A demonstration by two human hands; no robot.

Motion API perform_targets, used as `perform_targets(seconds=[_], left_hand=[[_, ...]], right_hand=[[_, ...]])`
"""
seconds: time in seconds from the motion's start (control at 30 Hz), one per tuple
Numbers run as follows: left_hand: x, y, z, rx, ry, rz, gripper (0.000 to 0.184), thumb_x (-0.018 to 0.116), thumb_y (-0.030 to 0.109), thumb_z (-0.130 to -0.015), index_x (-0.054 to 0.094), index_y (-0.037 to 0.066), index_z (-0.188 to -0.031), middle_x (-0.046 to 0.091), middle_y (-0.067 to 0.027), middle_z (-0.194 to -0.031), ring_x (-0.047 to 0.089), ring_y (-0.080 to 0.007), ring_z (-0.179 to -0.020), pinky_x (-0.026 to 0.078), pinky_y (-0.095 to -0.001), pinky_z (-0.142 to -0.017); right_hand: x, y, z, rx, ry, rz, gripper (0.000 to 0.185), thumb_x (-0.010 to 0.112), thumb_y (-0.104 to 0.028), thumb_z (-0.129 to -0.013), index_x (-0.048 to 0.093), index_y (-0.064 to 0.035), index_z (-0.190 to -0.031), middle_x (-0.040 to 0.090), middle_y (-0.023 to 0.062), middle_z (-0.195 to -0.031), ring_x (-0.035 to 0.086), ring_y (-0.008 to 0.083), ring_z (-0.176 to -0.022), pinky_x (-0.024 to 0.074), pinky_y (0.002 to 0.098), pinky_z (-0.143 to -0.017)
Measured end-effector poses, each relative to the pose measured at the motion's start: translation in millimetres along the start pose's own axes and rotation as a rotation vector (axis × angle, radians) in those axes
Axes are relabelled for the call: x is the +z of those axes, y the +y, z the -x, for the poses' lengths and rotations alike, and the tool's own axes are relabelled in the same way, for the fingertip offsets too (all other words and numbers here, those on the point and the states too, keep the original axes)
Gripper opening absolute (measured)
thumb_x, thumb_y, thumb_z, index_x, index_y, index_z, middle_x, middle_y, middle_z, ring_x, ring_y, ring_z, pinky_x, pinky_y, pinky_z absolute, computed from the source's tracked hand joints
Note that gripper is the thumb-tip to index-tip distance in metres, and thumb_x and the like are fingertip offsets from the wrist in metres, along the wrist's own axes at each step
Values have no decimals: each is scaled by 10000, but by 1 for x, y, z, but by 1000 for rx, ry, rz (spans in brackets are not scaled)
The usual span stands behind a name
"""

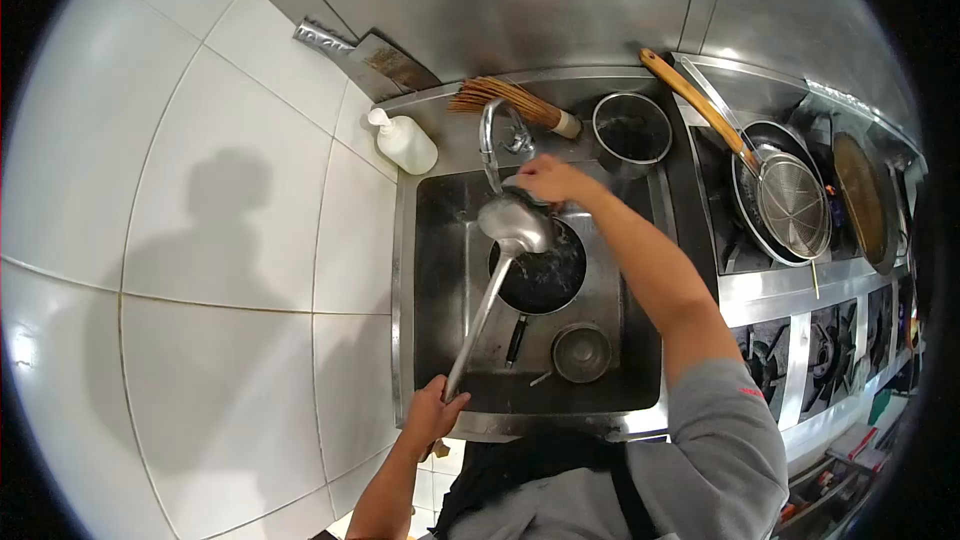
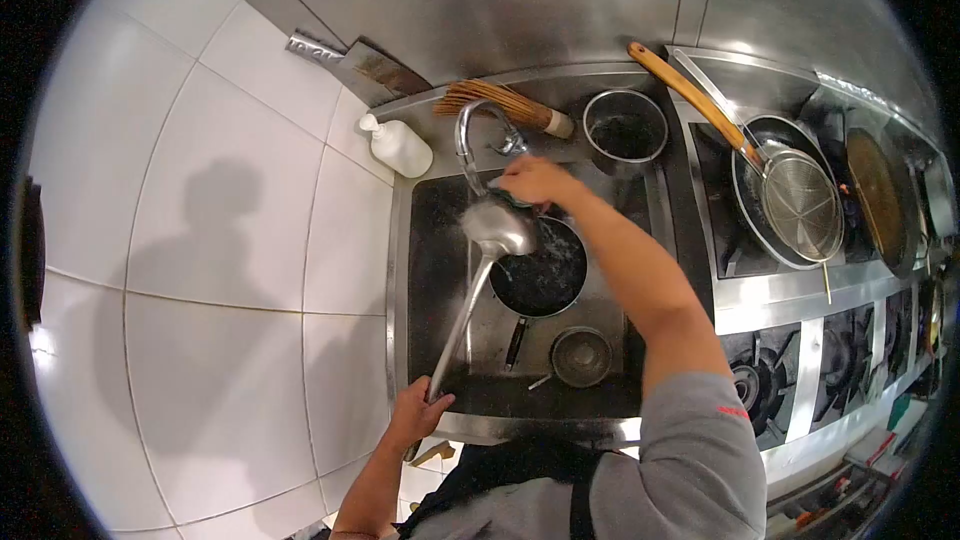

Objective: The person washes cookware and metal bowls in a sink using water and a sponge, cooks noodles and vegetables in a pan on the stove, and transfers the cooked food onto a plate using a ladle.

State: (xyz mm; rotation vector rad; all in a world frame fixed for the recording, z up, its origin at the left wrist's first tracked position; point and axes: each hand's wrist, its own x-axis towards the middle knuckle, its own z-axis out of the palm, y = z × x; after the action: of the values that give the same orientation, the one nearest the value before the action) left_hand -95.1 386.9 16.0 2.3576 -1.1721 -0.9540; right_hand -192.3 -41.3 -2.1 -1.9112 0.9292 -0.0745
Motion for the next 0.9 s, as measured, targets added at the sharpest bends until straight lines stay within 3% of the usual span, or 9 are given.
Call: perform_targets(seconds=[0.1,0.23,0.37,0.47,0.53,0.63,0.73,0.83,0.9], left_hand=[[9,-24,-29,43,97,102,317,717,254,-825,536,-5,-852,605,-200,-706,621,-371,-685,466,-439,-607],[11,-56,-110,-28,116,233,270,708,218,-843,529,15,-844,563,-128,-625,568,-209,-529,447,-383,-502],[-13,-38,-179,40,64,283,289,702,252,-863,521,31,-819,514,-68,-574,510,-162,-417,409,-337,-401],[-22,-37,-220,50,98,92,292,704,244,-843,530,11,-842,568,-118,-640,590,-238,-553,463,-398,-510],[-19,-49,-234,99,104,-36,270,694,224,-842,542,6,-888,600,-140,-703,616,-273,-615,478,-421,-549],[-20,-31,-225,180,428,-425,336,680,170,-831,547,7,-1094,616,-201,-948,620,-330,-850,489,-448,-719],[1,-10,-218,117,591,-520,640,701,132,-786,428,-21,-1344,502,-213,-1232,464,-374,-1173,343,-465,-995],[20,12,-202,209,821,-770,663,705,113,-771,419,-12,-1355,493,-208,-1235,457,-385,-1166,324,-470,-999],[37,18,-194,433,802,-531,621,705,87,-743,450,-9,-1301,496,-210,-1221,471,-391,-1119,346,-480,-958]], right_hand=[[-48,-10,43,-12,195,-105,448,617,-388,-867,656,-44,-1150,695,177,-1024,678,293,-938,514,381,-837],[-96,22,60,-56,667,190,455,630,-391,-860,655,-49,-1159,681,203,-1067,651,347,-1023,497,416,-893],[-102,84,34,139,621,348,447,631,-369,-856,655,-45,-1163,660,219,-1115,626,358,-1063,475,427,-945],[-75,72,29,-435,1052,680,331,643,-241,-833,669,-28,-1086,654,201,-1115,621,360,-1036,479,424,-931],[-69,55,28,-406,942,554,298,644,-223,-830,670,-34,-1060,662,191,-1072,631,354,-1006,490,432,-902],[-40,29,19,-308,713,215,233,638,-193,-826,670,-50,-1007,676,176,-955,653,351,-911,513,458,-810],[14,18,-5,-364,190,116,214,591,-180,-835,662,-40,-980,672,199,-909,649,386,-849,516,455,-766],[57,1,-31,-321,-14,136,221,571,-183,-819,664,-27,-945,663,217,-884,646,400,-814,512,453,-748],[72,-2,-53,-328,-45,175,203,544,-171,-841,652,-24,-930,667,182,-837,662,323,-784,519,417,-701]])
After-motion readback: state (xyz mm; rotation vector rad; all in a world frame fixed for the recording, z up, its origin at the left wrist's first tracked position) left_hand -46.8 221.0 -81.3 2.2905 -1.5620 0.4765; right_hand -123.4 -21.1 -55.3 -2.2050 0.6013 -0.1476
